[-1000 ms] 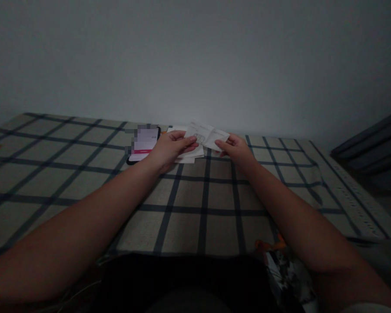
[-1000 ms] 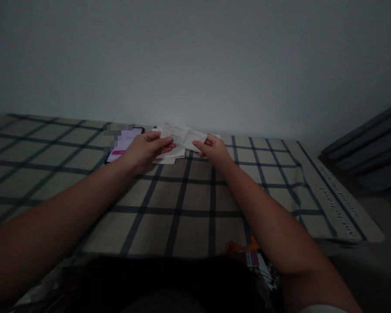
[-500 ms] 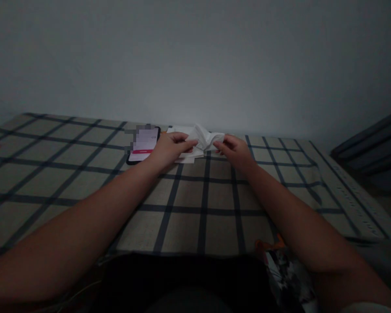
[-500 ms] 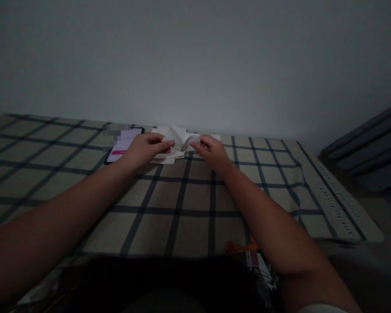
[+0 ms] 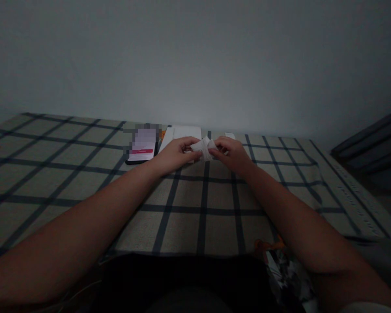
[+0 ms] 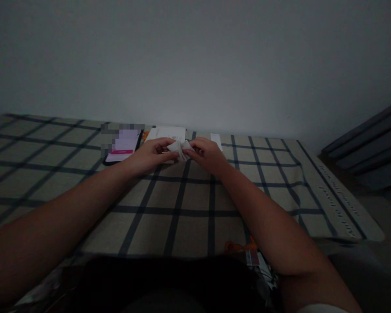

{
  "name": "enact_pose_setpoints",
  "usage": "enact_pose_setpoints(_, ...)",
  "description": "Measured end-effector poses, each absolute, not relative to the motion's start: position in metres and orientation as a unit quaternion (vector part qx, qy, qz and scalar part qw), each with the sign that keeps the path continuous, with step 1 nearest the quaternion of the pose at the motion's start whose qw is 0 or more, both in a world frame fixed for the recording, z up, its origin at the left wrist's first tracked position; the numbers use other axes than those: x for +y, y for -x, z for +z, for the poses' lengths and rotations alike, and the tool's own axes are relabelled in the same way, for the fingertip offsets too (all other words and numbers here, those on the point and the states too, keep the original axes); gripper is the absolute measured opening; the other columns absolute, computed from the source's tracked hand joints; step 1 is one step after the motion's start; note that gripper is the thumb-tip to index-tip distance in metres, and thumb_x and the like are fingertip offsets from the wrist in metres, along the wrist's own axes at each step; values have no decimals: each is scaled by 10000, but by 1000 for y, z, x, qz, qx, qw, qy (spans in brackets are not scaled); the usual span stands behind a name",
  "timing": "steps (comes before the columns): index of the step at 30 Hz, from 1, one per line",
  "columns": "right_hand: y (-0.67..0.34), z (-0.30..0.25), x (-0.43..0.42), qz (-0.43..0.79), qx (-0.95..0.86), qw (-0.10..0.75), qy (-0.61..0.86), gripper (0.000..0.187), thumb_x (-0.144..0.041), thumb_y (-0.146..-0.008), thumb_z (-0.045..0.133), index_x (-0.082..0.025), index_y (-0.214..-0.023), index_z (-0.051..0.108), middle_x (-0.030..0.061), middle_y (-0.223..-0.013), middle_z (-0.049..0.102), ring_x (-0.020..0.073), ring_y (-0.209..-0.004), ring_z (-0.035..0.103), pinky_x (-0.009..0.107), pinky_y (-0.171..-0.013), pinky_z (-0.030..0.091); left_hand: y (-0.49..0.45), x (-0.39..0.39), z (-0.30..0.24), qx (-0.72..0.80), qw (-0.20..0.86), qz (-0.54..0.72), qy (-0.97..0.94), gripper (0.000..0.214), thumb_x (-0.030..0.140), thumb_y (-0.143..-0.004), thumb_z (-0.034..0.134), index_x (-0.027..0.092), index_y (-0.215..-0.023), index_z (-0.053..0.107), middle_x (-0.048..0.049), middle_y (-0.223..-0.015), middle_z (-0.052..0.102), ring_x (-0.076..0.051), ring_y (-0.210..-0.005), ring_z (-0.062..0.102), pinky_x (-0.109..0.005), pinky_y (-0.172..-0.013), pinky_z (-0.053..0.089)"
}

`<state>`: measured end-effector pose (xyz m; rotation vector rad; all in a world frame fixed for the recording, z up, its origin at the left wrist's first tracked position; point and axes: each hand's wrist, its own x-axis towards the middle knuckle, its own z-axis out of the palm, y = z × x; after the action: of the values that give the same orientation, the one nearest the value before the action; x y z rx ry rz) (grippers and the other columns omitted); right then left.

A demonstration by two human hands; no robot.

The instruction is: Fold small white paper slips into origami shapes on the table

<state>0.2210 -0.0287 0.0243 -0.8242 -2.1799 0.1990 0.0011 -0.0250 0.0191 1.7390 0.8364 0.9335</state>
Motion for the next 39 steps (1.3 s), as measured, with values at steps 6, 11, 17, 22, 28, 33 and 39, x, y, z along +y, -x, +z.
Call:
enact_pose_setpoints(6, -220, 24, -31, 104, -859, 390, 314, 184, -317, -921, 561, -163, -897, 659, 12, -761, 613, 108, -641, 510, 238, -585, 390, -2, -26, 21, 382, 455, 371, -714, 380, 407, -739, 758, 142, -1007, 707, -69, -861, 721, -149, -690, 641, -258, -596, 485)
enact_pose_setpoints(11, -218, 23, -32, 152, -829, 418, 339, 251, -391, -917, 575, -172, -969, 685, 38, -849, 683, 119, -684, 570, 238, -583, 429, -2, -23, 18, 360, 478, 391, -699, 357, 376, -714, 784, 151, -970, 681, -58, -886, 726, -146, -732, 658, -252, -631, 503)
enact_pose_setpoints(17, -218, 20, -29, 183, -811, 440, 338, 235, -394, -875, 646, -178, -943, 708, 35, -856, 706, 111, -670, 602, 237, -596, 463, -3, -24, 16, 341, 471, 386, -716, 360, 371, -711, 780, 158, -982, 674, -59, -921, 727, -164, -800, 669, -285, -714, 522)
enact_pose_setpoints(22, -218, 22, -30, 155, -826, 444, 311, 191, -366, -873, 654, -188, -918, 707, 28, -832, 676, 113, -695, 587, 235, -590, 445, -2, -24, 17, 342, 430, 376, -746, 370, 382, -730, 760, 158, -1021, 711, -80, -972, 729, -191, -855, 665, -308, -752, 520)
enact_pose_setpoints(28, -217, 23, -31, 154, -810, 446, 348, 267, -415, -850, 673, -190, -993, 658, 24, -846, 628, 111, -666, 518, 256, -620, 434, 0, -25, 19, 344, 426, 373, -749, 328, 408, -787, 706, 169, -1011, 728, -75, -967, 727, -186, -842, 656, -290, -729, 507)
enact_pose_setpoints(33, -218, 24, -28, 115, -823, 444, 335, 284, -423, -838, 683, -191, -996, 645, 47, -892, 613, 158, -801, 540, 294, -713, 446, 0, -25, 18, 332, 449, 369, -743, 336, 413, -822, 670, 158, -1039, 704, -71, -952, 708, -168, -804, 653, -296, -736, 513)
enact_pose_setpoints(39, -216, 19, -29, 265, -778, 434, 369, 258, -419, -845, 663, -169, -903, 634, 14, -780, 620, 113, -637, 522, 255, -602, 425, -3, -24, 18, 339, 496, 416, -682, 471, 318, -736, 767, 188, -1156, 598, -42, -925, 700, -140, -755, 660, -246, -648, 511)
